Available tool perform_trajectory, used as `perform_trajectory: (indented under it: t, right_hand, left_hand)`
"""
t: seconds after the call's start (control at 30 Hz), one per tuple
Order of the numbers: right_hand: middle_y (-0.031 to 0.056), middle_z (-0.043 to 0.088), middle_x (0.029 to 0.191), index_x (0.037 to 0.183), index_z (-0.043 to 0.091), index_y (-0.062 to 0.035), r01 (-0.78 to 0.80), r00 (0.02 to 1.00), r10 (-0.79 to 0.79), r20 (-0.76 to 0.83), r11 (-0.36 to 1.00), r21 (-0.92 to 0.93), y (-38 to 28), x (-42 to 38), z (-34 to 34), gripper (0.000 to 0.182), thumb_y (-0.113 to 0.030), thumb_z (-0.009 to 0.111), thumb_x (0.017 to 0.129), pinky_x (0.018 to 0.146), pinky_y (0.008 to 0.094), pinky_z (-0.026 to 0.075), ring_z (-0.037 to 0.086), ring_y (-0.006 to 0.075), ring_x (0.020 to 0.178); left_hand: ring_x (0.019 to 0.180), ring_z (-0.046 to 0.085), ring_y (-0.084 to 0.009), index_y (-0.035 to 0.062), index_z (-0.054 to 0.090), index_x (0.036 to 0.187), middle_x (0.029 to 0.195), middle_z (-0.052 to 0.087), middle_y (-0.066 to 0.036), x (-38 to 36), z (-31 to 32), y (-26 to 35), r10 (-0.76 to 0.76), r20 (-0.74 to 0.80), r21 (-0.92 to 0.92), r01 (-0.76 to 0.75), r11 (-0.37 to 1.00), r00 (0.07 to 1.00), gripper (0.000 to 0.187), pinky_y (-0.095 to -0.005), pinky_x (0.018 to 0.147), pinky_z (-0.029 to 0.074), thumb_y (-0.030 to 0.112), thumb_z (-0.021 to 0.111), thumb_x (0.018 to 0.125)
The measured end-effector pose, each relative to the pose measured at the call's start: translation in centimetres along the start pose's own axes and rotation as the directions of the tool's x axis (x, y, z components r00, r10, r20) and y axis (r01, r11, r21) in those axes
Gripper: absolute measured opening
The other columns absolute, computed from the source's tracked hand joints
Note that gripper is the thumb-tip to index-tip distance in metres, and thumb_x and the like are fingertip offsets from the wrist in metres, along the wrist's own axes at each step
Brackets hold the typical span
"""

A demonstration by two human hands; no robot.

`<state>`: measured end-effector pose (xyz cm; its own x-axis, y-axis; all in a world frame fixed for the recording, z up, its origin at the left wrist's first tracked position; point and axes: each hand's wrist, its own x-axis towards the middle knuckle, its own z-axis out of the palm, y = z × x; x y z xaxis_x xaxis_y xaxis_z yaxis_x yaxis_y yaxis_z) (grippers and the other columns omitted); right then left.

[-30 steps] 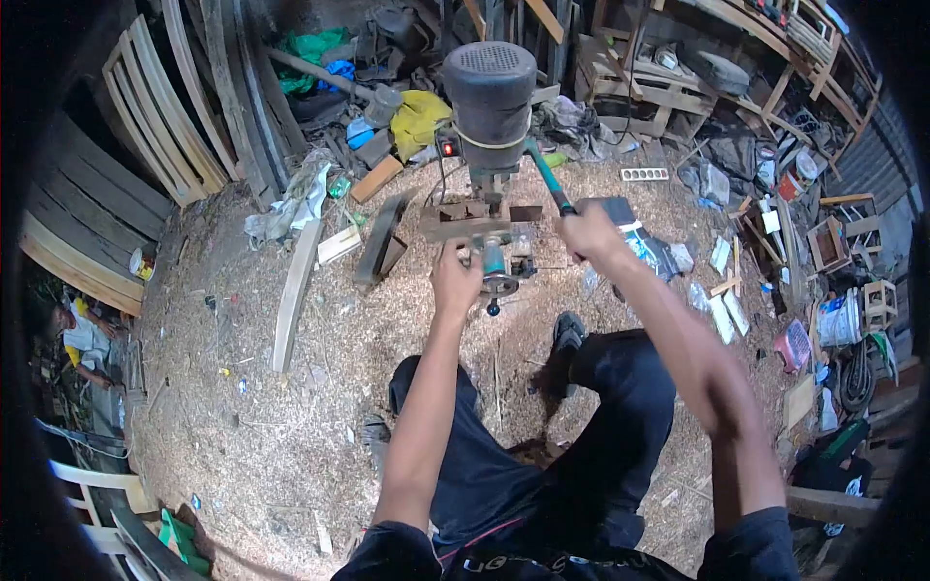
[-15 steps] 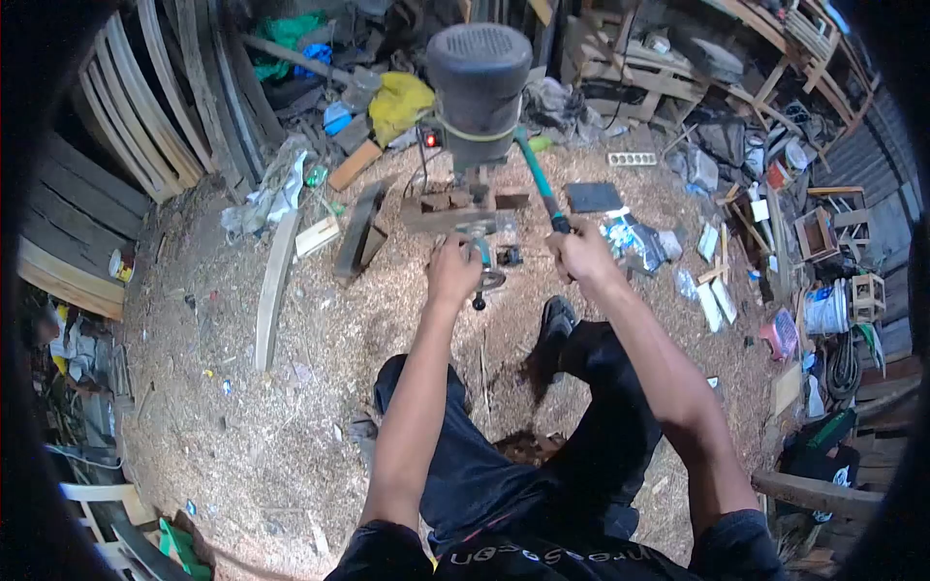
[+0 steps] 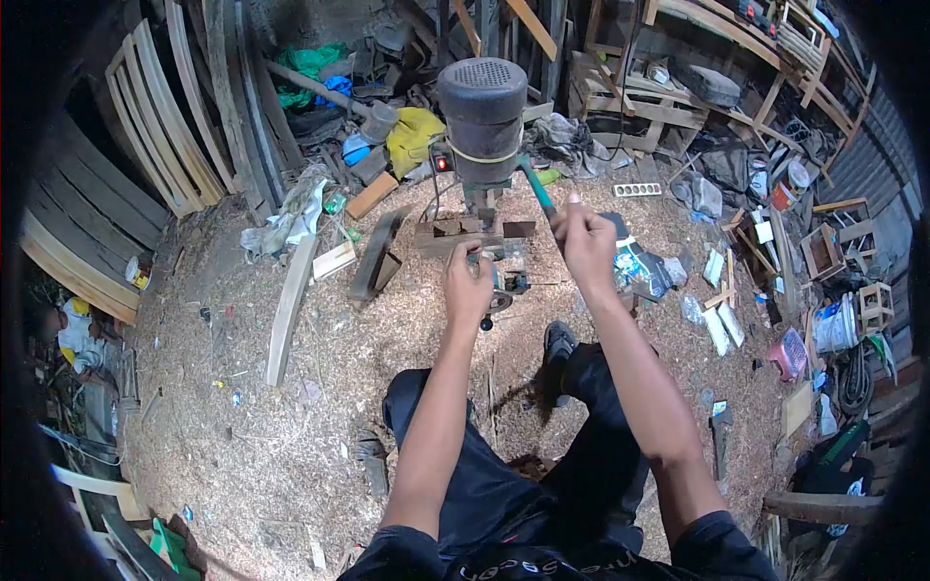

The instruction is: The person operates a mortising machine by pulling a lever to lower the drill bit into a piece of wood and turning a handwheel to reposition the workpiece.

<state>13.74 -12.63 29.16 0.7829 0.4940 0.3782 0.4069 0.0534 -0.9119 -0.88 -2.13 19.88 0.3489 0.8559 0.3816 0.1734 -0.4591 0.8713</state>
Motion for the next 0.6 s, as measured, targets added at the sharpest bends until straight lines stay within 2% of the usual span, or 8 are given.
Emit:
perform_trajectory:
  t: [0.07, 0.2, 0.27, 0.33, 0.43, 0.53, 0.57, 0.6]
  right_hand:
    - [0.0114, 0.062, 0.07, 0.053, 0.055, -0.0043, -0.207, 0.978, 0.195, 0.07, 0.92, 0.333, -1.2, 1.0, -0.2, 0.063, -0.038, 0.048, 0.105, 0.064, 0.0315, 0.047, 0.063, 0.0169, 0.074]
    - [0.0026, 0.056, 0.078, 0.076, 0.053, -0.007, 0.223, 0.971, -0.232, -0.056, 0.798, 0.56, -3.6, 6.1, 1.5, 0.045, -0.038, 0.044, 0.107, 0.059, 0.0304, 0.041, 0.052, 0.0113, 0.07]
    - [0.0035, 0.056, 0.084, 0.094, 0.053, -0.0032, 0.522, 0.852, -0.481, -0.205, 0.813, 0.26, -5.0, 9.2, 3.3, 0.033, -0.032, 0.044, 0.107, 0.062, 0.0306, 0.043, 0.051, 0.0134, 0.071]
    - [0.0059, 0.056, 0.084, 0.104, 0.05, -0.0002, 0.683, 0.711, -0.624, -0.325, 0.723, 0.107, -5.5, 12.9, 5.5, 0.028, -0.026, 0.041, 0.108, 0.066, 0.0323, 0.045, 0.052, 0.0165, 0.071]
    - [0.016, 0.062, 0.091, 0.133, 0.041, 0.0016, 0.659, 0.722, -0.64, -0.264, 0.752, -0.02, -6.6, 16.7, 6.7, 0.035, -0.014, 0.048, 0.103, 0.071, 0.0402, 0.049, 0.062, 0.028, 0.076]
    - [0.0216, 0.064, 0.101, 0.139, 0.04, 0.0058, 0.529, 0.834, -0.526, -0.164, 0.848, -0.031, -8.0, 21.2, 6.9, 0.063, -0.047, 0.04, 0.105, 0.076, 0.0394, 0.049, 0.062, 0.0271, 0.089]
    - [0.025, 0.063, 0.099, 0.148, 0.025, 0.0015, 0.513, 0.854, -0.514, -0.077, 0.858, -0.044, -8.6, 22.2, 6.9, 0.049, -0.024, 0.037, 0.107, 0.075, 0.0397, 0.049, 0.062, 0.0304, 0.087]
    - [0.0247, 0.062, 0.097, 0.148, 0.025, 0.0017, 0.614, 0.761, -0.632, -0.145, 0.775, -0.151, -7.9, 24.3, 7.5, 0.05, -0.023, 0.038, 0.107, 0.073, 0.0402, 0.049, 0.062, 0.0324, 0.084]
  left_hand:
    - [0.103, 0.064, -0.035, 0.0004, 0.063, 0.109, 0.105, 0.067, -0.019, 0.7, -0.3, 1.1, 0.077, -0.028, -0.014, -0.078, 0.997, 0.997, 0.023, -0.0411, 0.094, 0.048, 0.01, 0.061, 0.088]
    - [0.108, 0.061, -0.0339, 0.0002, 0.061, 0.114, 0.11, 0.063, -0.018, 5.5, -1.2, 3.3, 0.203, -0.14, -0.047, -0.211, 0.976, 0.969, 0.025, -0.0428, 0.096, 0.046, 0.012, 0.059, 0.092]
    - [0.112, 0.058, -0.0314, 0.0002, 0.058, 0.12, 0.115, 0.061, -0.017, 8.5, -1.5, 5.3, 0.25, -0.2, -0.028, -0.261, 0.965, 0.947, 0.029, -0.0413, 0.099, 0.043, 0.012, 0.059, 0.093]
    - [0.117, 0.054, -0.0294, 0.0006, 0.054, 0.125, 0.12, 0.058, -0.017, 11.9, -1.6, 6.9, 0.375, -0.255, 0.027, -0.381, 0.924, 0.891, 0.033, -0.0398, 0.103, 0.039, 0.014, 0.059, 0.094]
    - [0.12, 0.051, -0.0326, 0.0002, 0.052, 0.127, 0.123, 0.055, -0.018, 17.6, -0.8, 8.6, 0.571, -0.334, 0.111, -0.57, 0.814, 0.75, 0.039, -0.0418, 0.106, 0.037, 0.019, 0.06, 0.094]
    - [0.119, 0.052, -0.0342, 0.0005, 0.053, 0.126, 0.124, 0.056, -0.019, 22.4, 0.5, 10.3, 0.644, -0.411, 0.164, -0.642, 0.749, 0.645, 0.041, -0.043, 0.105, 0.038, 0.025, 0.059, 0.094]
    - [0.118, 0.052, -0.0344, 0.0008, 0.053, 0.125, 0.124, 0.056, -0.019, 23.6, 0.9, 10.7, 0.655, -0.434, 0.172, -0.656, 0.735, 0.619, 0.041, -0.0433, 0.104, 0.038, 0.028, 0.059, 0.095]
    - [0.117, 0.054, -0.0345, 0.0012, 0.055, 0.123, 0.122, 0.058, -0.019, 24.4, 1.5, 10.9, 0.624, -0.418, 0.13, -0.637, 0.76, 0.66, 0.039, -0.043, 0.103, 0.039, 0.028, 0.058, 0.094]
